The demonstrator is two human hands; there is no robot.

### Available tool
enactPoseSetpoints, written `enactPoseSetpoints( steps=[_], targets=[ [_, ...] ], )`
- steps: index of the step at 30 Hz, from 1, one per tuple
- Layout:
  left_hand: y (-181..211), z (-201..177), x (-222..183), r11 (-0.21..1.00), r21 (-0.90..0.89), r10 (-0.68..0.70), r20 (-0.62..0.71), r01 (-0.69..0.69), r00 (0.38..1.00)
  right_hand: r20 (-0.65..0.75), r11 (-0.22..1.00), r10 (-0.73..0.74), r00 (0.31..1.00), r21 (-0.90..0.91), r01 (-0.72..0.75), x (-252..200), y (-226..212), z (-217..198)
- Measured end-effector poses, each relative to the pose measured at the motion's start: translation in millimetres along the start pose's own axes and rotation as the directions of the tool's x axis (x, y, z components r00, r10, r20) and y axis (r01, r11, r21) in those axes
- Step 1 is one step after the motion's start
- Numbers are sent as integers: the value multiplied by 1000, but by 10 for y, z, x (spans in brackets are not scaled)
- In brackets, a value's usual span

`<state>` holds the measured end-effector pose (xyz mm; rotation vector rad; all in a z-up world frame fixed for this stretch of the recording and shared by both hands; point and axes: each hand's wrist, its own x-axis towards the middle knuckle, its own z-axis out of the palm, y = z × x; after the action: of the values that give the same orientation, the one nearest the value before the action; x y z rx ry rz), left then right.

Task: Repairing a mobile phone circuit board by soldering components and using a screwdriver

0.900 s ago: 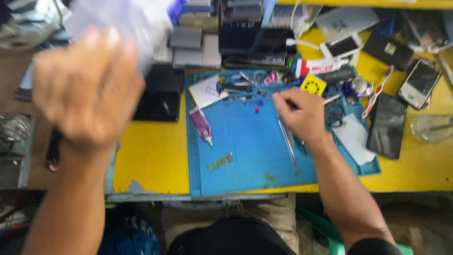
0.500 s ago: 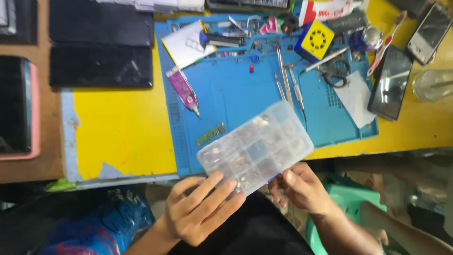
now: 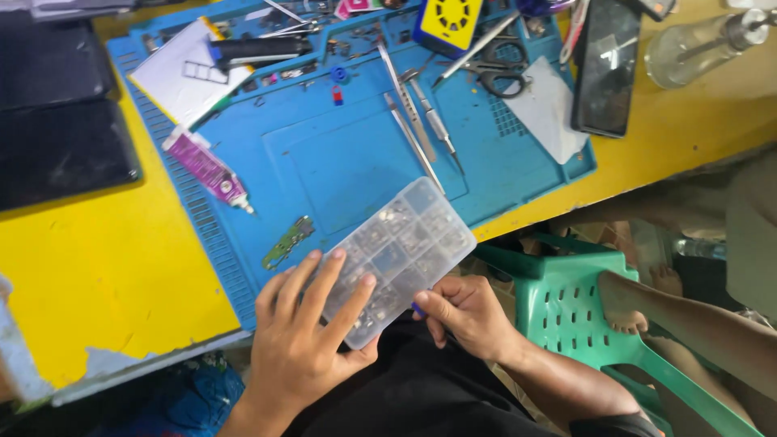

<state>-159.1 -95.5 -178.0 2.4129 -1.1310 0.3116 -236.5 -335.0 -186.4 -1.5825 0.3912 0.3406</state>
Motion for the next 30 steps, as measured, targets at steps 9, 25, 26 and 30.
enactPoseSetpoints(
  steps=[9, 25, 26, 30],
  targets=[
    [166, 7, 126, 985, 2, -174, 58, 174, 983, 122, 989, 77, 990, 114, -91, 1, -46, -91],
    [57, -57, 157, 952, -188, -213, 168, 243, 963, 105, 966, 30, 994, 253, -56, 29, -37, -91],
    [77, -21, 144, 964, -135, -209, 144, 229, 967, 116, 974, 18, 993, 223, -44, 49, -29, -103],
    [147, 54, 127, 979, -24, -202, 85, 204, 976, 102, 950, 27, 994, 307, -57, 35, 157, -105]
  ],
)
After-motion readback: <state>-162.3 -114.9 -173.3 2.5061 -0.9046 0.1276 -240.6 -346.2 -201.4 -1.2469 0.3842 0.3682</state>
